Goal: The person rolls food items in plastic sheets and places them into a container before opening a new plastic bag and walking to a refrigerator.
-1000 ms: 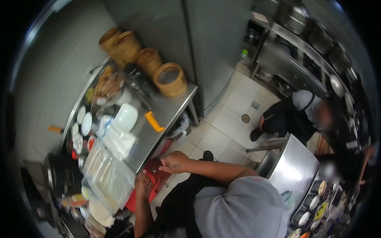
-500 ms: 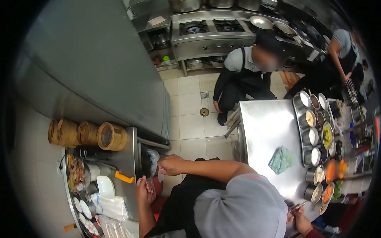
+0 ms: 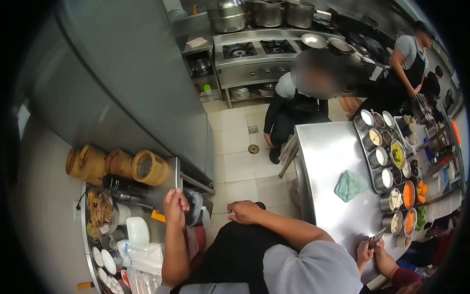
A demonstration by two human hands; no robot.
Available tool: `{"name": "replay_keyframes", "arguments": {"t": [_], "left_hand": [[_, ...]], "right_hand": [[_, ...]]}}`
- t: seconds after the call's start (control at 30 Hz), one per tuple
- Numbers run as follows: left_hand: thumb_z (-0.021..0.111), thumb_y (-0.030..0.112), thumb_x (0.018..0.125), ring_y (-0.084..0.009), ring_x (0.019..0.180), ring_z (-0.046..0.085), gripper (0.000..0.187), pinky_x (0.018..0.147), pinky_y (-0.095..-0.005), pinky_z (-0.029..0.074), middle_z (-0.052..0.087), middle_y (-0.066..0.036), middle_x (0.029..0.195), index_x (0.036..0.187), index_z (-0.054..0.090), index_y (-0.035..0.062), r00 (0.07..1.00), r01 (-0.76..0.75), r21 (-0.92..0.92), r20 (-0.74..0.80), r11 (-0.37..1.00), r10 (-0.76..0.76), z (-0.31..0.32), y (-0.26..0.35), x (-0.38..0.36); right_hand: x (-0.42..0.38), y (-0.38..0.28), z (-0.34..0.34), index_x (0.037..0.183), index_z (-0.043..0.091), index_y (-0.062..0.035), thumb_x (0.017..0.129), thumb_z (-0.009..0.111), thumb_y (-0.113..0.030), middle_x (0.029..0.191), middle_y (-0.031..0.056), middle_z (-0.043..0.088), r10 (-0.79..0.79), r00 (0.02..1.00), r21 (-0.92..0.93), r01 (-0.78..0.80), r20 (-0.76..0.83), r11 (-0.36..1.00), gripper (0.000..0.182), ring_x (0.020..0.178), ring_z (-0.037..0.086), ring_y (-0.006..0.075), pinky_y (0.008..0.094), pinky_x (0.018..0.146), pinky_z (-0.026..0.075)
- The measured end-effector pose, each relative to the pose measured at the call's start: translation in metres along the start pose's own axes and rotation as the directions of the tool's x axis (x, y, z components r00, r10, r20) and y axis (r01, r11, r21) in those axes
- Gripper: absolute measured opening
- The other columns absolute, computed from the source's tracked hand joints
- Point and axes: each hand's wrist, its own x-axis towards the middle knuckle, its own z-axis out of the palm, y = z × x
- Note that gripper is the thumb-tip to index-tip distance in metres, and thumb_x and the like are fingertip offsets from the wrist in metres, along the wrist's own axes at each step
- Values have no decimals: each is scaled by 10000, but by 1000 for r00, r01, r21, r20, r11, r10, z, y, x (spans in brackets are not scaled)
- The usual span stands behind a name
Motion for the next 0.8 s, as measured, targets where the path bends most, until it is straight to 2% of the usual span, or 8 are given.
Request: {"name": "replay_keyframes", "arguments": {"t": [0.33,0.43,0.47,0.53,0.57,0.63,0.73,0.8], "left_hand": [[608,205,1008,-67,523,426,294,486,-232,373,470,19,622,755,478,128,901,-428,13,-72,904,428,19,83,26],[626,163,994,-63,533,436,290,503,-217,356,483,15,616,739,493,124,710,-633,184,-249,752,659,34,100,46],[627,143,988,-75,606,471,232,585,-221,403,560,-19,707,784,528,94,656,-683,193,-262,704,708,39,107,52],[634,116,969,-126,807,551,92,812,-279,469,632,-86,981,983,589,37,388,-825,327,-266,461,882,50,117,87],[634,116,969,-126,807,551,92,812,-279,469,632,-86,981,983,589,37,391,-820,337,-260,463,883,58,126,104],[651,133,947,-208,1144,534,375,1076,-391,382,520,-128,1344,1278,516,19,123,-676,702,-190,222,974,75,148,133],[717,160,877,-292,1407,353,636,1167,-461,268,319,-166,1541,1422,413,39,30,-530,830,-185,173,982,97,173,172],[729,180,867,-304,1421,326,692,1180,-466,264,272,-169,1561,1448,380,41,20,-451,881,-154,146,988,93,177,197]], "right_hand": [[-4,-14,-12,1136,645,-67,941,655,-350,1061,160,706,40,999,-31,-39,29,999,344,1018,668,363,456,890,525],[10,6,-27,1141,644,-67,938,667,-359,1025,152,708,66,997,-7,-66,28,998,356,994,674,349,448,864,524],[14,13,-34,1142,644,-68,932,678,-357,1001,142,709,86,996,13,-86,14,996,359,976,678,336,440,847,523],[25,36,-44,1137,645,-64,934,678,-352,946,134,714,59,998,47,-58,-13,997,354,936,682,338,444,820,524],[31,48,-50,1136,646,-65,935,678,-353,942,131,713,57,998,46,-56,-30,997,353,929,682,336,443,815,524],[43,66,-67,1135,647,-66,935,678,-353,937,128,713,55,998,60,-52,-43,997,351,922,682,334,442,811,524],[56,92,-106,1132,650,-68,928,687,-354,931,125,709,48,996,72,-42,-81,997,353,904,681,331,434,802,522],[65,110,-131,1134,651,-71,921,695,-355,920,115,701,45,993,97,-35,-107,995,357,873,680,314,424,781,523]]}}
